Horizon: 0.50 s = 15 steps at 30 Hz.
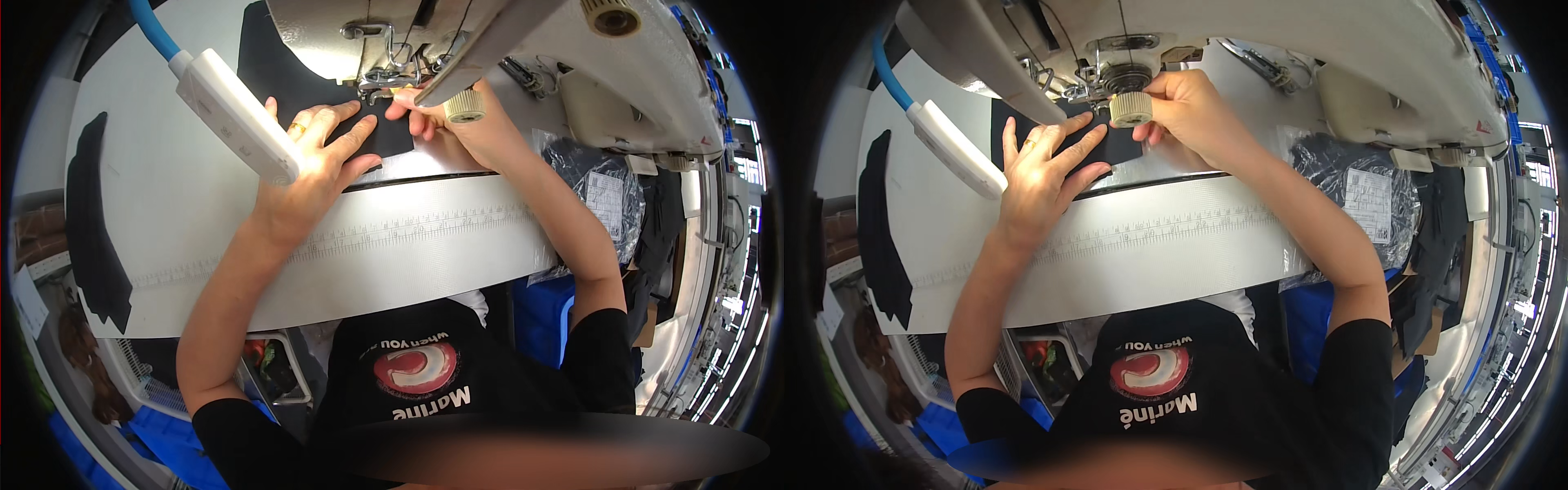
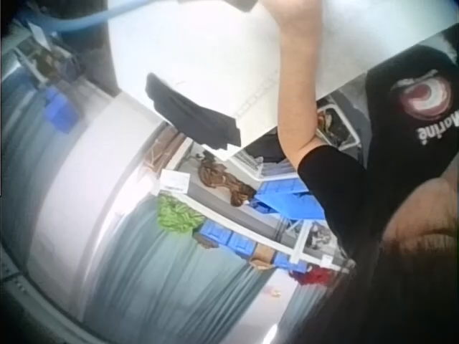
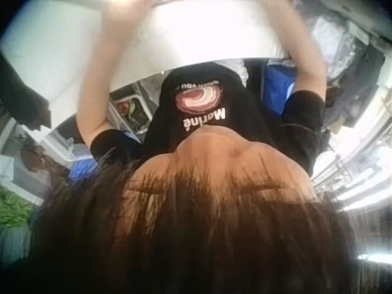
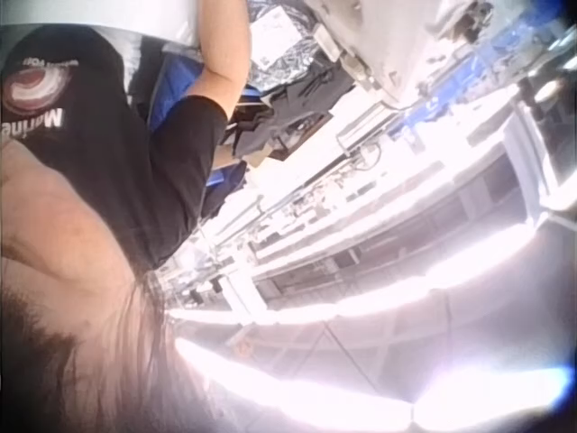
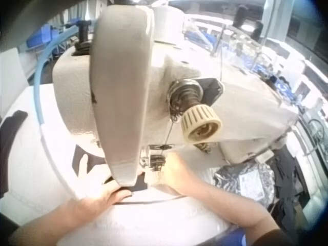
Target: Sewing a zipper into a leather component using an industrial sewing machine.
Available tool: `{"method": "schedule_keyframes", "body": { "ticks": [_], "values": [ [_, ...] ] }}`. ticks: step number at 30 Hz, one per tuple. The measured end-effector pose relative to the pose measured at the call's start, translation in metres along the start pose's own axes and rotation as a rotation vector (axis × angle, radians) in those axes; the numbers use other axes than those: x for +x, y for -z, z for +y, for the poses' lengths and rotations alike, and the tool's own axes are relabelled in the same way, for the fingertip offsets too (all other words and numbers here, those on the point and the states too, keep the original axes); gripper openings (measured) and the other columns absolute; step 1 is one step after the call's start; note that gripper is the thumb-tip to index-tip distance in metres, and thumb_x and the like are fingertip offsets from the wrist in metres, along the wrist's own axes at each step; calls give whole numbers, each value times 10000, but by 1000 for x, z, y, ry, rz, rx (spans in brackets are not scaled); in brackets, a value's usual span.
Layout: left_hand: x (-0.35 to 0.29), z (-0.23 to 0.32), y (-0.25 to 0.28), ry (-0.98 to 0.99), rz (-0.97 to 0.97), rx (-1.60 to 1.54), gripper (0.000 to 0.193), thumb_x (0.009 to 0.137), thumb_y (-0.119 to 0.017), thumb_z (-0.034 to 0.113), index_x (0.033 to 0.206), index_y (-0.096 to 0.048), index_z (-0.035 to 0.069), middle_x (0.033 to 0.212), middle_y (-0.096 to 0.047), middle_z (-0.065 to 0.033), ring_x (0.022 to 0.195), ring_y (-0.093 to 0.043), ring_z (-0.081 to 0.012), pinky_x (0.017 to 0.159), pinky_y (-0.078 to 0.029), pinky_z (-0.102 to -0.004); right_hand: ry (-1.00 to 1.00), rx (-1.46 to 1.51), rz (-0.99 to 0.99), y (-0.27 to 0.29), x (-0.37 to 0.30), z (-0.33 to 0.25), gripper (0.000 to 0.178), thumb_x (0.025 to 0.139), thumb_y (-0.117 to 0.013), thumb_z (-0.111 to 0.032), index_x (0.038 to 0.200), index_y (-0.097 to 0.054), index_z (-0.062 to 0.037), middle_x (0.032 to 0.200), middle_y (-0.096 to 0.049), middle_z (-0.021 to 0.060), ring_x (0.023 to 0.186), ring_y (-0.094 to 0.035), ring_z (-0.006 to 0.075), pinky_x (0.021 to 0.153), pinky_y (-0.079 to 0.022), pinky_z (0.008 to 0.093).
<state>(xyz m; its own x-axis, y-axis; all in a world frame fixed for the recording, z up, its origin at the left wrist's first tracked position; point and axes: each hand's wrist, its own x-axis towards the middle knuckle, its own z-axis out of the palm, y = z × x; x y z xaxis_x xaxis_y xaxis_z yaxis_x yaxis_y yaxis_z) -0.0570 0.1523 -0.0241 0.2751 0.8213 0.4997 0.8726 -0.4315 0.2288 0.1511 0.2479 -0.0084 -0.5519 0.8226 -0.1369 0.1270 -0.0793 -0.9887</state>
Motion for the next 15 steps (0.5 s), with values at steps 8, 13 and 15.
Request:
{"method": "schedule_keyframes", "body": {
  "ticks": [8,13,15],
  "values": [
    [-2,1,-1,3,0,-5,409,715,-768,332,1084,-709,164,1119,-648,18,1005,-606,-185,1023,-297,-601,177,215,-94,-4,2,-8,172,898,-633,-128,972,-689,17,901,-720,74,728,-631,78,633,-501,201],
    [-1,0,-2,13,19,3,410,712,-766,333,1085,-709,170,1115,-649,22,1004,-606,-182,1026,-299,-600,677,-973,152,20,-81,-65,308,861,-651,-82,1162,-632,-16,948,-707,149,730,-626,191,670,-501,280],
    [-1,0,-2,16,5,5,410,711,-766,333,1084,-708,171,1114,-650,22,1003,-606,-182,1026,-300,-600,1134,-1199,304,67,-118,-98,298,869,-640,-71,1156,-631,6,984,-710,121,799,-642,197,719,-502,289]
  ]
}}
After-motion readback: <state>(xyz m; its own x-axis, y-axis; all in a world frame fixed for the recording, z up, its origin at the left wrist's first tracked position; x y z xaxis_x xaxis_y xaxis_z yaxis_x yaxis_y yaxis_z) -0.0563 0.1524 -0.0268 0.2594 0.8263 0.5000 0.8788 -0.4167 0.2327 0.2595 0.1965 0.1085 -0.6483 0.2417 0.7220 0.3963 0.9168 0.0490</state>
